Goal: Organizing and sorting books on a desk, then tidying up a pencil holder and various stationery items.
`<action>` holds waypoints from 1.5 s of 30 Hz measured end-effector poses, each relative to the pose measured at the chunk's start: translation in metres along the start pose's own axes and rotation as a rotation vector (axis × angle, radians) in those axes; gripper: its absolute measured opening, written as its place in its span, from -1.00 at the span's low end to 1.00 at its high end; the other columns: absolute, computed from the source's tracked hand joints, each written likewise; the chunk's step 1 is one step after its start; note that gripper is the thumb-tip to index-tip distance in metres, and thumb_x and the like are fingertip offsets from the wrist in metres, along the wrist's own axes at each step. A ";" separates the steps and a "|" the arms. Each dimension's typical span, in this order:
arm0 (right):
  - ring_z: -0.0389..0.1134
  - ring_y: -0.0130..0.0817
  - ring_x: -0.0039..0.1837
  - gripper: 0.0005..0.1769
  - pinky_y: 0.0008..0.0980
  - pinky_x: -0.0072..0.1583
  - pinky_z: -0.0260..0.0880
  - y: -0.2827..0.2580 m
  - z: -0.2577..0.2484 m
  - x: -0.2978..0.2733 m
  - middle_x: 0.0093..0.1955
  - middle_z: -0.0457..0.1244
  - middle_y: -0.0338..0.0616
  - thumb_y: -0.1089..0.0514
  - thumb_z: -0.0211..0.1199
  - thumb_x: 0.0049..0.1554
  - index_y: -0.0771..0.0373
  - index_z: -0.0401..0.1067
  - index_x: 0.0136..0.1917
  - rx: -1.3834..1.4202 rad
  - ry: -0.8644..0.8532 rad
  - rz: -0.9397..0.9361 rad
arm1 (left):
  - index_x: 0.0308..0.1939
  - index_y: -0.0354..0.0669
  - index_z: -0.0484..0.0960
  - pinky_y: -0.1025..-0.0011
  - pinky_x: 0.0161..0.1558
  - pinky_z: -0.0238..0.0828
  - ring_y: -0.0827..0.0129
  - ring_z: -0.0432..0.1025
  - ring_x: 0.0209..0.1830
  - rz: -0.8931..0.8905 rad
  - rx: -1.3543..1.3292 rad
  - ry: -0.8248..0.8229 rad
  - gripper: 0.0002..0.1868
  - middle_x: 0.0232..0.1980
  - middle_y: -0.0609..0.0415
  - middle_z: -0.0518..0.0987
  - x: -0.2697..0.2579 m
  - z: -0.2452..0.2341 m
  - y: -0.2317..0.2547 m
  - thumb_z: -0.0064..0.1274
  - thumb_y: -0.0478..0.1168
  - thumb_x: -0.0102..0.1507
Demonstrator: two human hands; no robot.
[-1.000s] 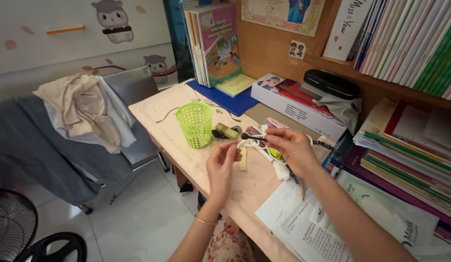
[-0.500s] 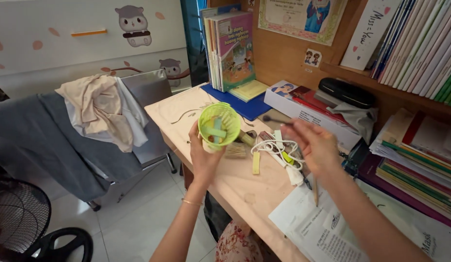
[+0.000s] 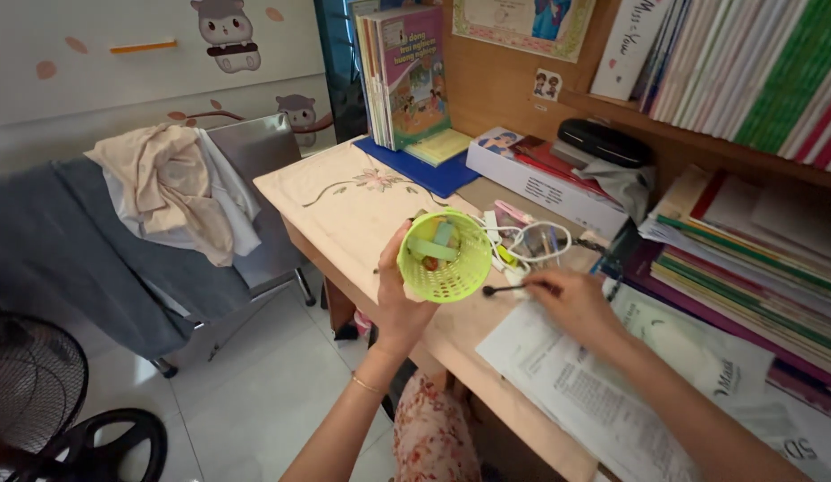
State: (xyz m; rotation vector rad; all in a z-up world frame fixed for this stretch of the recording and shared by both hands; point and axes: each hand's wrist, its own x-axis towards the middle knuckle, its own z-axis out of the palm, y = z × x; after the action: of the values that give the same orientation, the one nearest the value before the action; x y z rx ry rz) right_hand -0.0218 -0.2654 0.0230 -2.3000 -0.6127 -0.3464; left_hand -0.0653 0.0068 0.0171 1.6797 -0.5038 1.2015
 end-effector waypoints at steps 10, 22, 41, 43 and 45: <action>0.32 -0.55 -0.05 -0.83 -0.56 -0.03 0.31 -0.102 -0.068 0.028 -0.04 0.37 -0.18 0.24 0.31 0.27 0.28 0.58 0.13 0.406 0.435 -0.120 | 0.49 -0.21 0.20 0.23 0.37 0.33 0.06 0.36 0.40 -0.058 0.048 -0.090 0.00 0.41 -0.13 0.39 -0.004 0.007 0.015 0.44 -0.26 0.05; 0.39 -0.28 -0.09 -0.81 -0.32 -0.06 0.38 -0.117 -0.010 0.096 -0.12 0.35 -0.15 0.19 0.37 0.10 0.20 0.59 0.02 -0.035 0.054 -0.462 | 0.45 -0.30 0.20 0.27 0.23 0.48 0.16 0.48 0.28 -0.310 -0.077 -0.082 0.02 0.34 -0.14 0.46 0.002 0.001 -0.001 0.45 -0.08 0.05; 0.38 -0.39 -0.26 -0.76 -0.35 -0.17 0.37 0.003 0.018 0.123 -0.22 0.45 -0.13 0.06 0.34 0.13 0.21 0.63 0.01 -0.045 -0.013 0.048 | 0.49 -0.32 0.03 0.11 0.28 0.28 -0.09 0.34 0.29 -0.457 0.321 0.097 0.15 0.31 -0.30 0.38 0.056 -0.039 -0.099 0.45 -0.06 0.02; 0.39 -0.34 -0.28 -0.76 -0.33 -0.16 0.38 -0.002 0.033 0.119 -0.25 0.44 -0.08 0.05 0.36 0.11 0.22 0.63 -0.02 -0.078 -0.077 0.057 | 0.51 -0.32 -0.04 0.10 0.27 0.25 -0.11 0.33 0.29 -0.458 0.314 0.120 0.20 0.32 -0.33 0.34 0.050 -0.035 -0.084 0.46 -0.08 0.02; 0.41 -0.20 -0.23 -0.72 -0.25 -0.13 0.40 -0.009 0.043 0.114 -0.24 0.40 0.05 0.06 0.44 0.00 0.31 0.62 -0.10 -0.214 -0.156 -0.003 | 0.48 -0.42 0.03 -0.01 0.38 0.11 -0.33 0.20 0.40 -0.039 0.567 0.228 0.11 0.42 -0.47 0.25 0.042 -0.033 -0.062 0.45 -0.11 0.08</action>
State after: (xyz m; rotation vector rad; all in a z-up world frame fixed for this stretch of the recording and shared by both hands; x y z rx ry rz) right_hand 0.0736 -0.1919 0.0446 -2.5491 -0.6854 -0.2446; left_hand -0.0155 0.0708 0.0269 1.9673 0.0222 1.5813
